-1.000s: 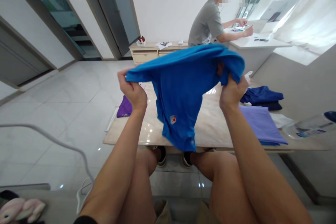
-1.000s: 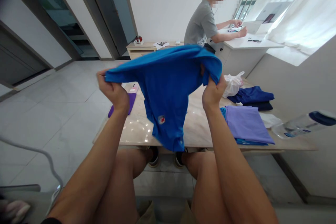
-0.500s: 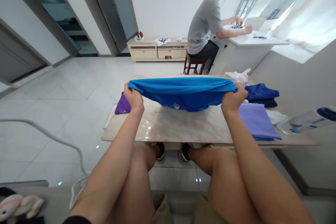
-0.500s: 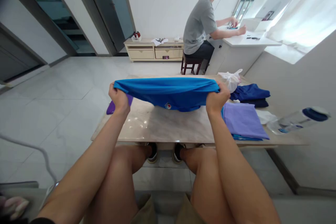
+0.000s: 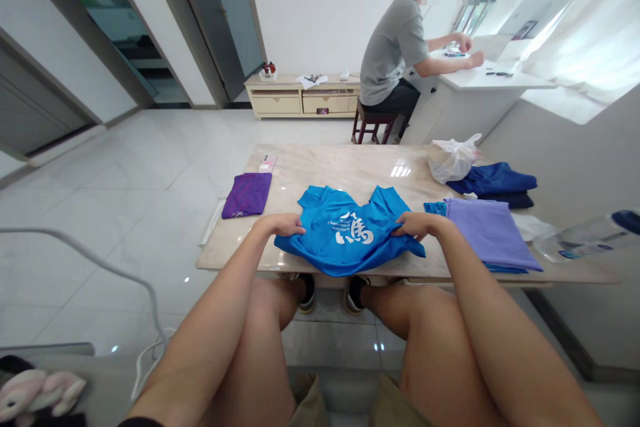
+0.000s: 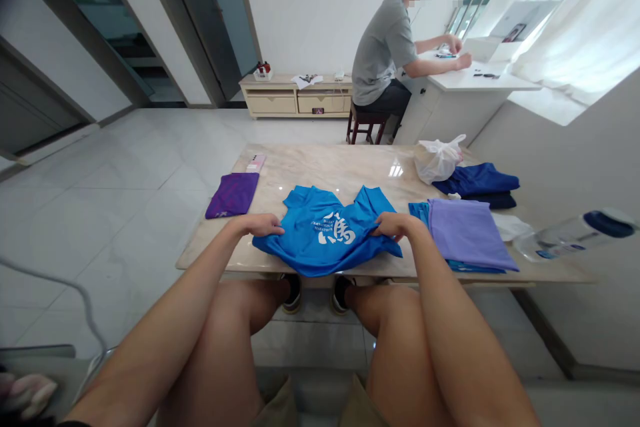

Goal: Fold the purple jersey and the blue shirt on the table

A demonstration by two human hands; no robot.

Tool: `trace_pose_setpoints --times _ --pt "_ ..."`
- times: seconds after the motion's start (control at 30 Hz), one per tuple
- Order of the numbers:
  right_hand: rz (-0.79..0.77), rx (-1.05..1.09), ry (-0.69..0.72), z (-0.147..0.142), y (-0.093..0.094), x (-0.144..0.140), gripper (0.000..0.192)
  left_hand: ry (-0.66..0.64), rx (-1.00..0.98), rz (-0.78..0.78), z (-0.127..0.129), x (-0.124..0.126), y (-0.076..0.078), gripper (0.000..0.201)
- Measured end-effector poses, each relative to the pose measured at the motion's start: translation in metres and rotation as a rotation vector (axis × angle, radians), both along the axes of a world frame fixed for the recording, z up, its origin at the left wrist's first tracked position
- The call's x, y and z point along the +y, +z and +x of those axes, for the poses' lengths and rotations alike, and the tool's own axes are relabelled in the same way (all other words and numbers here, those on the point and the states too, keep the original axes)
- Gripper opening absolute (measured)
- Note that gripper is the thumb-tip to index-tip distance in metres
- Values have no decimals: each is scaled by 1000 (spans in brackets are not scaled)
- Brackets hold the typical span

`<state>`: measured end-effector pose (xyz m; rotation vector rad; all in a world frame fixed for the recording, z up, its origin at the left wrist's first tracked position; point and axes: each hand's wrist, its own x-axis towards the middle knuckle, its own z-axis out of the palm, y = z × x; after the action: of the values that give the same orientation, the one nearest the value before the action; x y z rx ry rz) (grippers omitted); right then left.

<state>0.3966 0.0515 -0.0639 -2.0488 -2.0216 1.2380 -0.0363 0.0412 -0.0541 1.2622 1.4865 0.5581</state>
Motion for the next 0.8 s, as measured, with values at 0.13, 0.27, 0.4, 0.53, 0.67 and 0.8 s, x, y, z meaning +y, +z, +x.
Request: trace_pose_setpoints --times 0.13,0.27,0.4,0.53,0.67,0.8 --pt "51 -106 -188 -23 8 24 34 403 -83 276 10 24 10 28" --pt "68 -163 -55 -41 9 27 51 285 -24 98 18 24 4 25" --pt "-497 -75 106 -36 4 4 75 -170 69 -356 13 -4 -24 45" --pt "-535 -21 104 -20 1 -4 60 -171 176 -276 13 -10 -40 49" --pt "12 -85 71 -14 -12 5 49 -187 232 115 31 0 -42 34" --pt "178 -92 170 -15 -36 10 69 -299 287 254 51 0 -52 43"
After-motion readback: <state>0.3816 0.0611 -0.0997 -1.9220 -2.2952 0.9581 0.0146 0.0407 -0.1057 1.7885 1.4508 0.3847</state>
